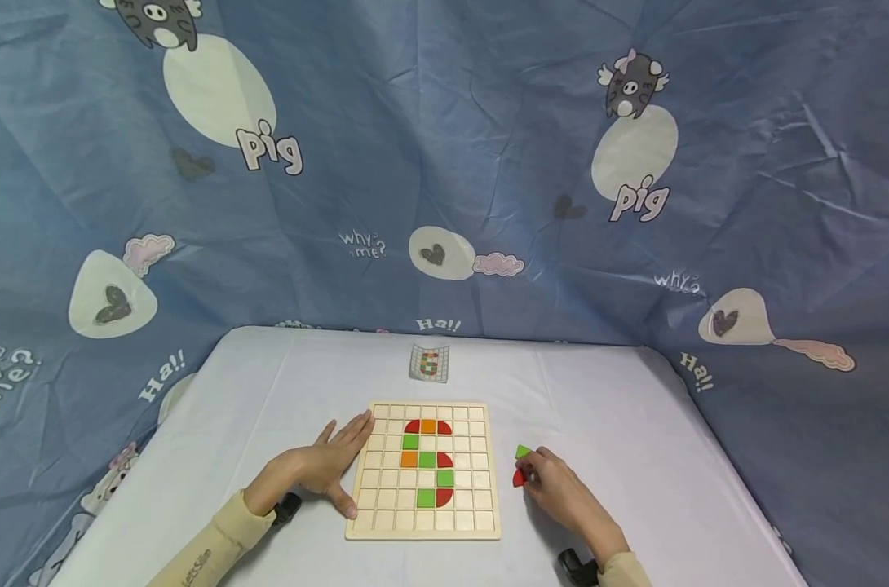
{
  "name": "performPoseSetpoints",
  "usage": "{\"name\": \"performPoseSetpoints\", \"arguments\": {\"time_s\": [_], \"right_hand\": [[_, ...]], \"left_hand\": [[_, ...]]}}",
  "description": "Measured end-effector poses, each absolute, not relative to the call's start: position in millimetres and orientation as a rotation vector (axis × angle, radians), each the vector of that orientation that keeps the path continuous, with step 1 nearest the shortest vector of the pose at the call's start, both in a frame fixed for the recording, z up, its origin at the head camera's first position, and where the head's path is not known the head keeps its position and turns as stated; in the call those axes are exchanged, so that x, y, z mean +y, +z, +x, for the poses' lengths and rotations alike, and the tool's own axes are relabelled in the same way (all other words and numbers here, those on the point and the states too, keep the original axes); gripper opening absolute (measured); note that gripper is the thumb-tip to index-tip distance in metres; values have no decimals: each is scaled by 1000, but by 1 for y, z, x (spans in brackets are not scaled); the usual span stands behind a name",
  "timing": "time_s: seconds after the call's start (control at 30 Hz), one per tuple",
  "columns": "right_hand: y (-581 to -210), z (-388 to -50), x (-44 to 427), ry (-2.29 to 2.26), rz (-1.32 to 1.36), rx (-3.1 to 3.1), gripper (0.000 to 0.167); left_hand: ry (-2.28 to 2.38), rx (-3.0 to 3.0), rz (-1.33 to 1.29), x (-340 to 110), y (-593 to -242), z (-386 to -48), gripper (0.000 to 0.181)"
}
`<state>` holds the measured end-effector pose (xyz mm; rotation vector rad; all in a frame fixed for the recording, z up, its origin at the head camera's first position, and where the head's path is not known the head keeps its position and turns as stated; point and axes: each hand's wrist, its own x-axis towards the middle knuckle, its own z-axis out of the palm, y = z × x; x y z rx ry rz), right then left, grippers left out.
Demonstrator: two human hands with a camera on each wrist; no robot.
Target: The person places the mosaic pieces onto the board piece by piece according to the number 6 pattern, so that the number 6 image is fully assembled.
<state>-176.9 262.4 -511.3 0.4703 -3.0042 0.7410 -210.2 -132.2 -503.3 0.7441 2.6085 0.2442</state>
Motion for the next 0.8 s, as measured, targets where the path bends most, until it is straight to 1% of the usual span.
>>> {"name": "performPoseSetpoints", "arguments": {"time_s": [0.1, 0.27, 0.43, 0.8], "right_hand": [[-513, -177, 260, 772, 414, -3022, 20], [-515, -177, 256, 832, 308, -3057, 26], [-516, -177, 254, 804, 335, -3049, 27], [-515, -176, 253, 821, 293, -3042, 25]], "left_hand": [[237, 2609, 744, -132, -503, -210, 146], [233, 2606, 744, -132, -501, -210, 145], [275, 2601, 745, -133, -502, -209, 146], [311, 2596, 741, -133, -504, -210, 146]]}}
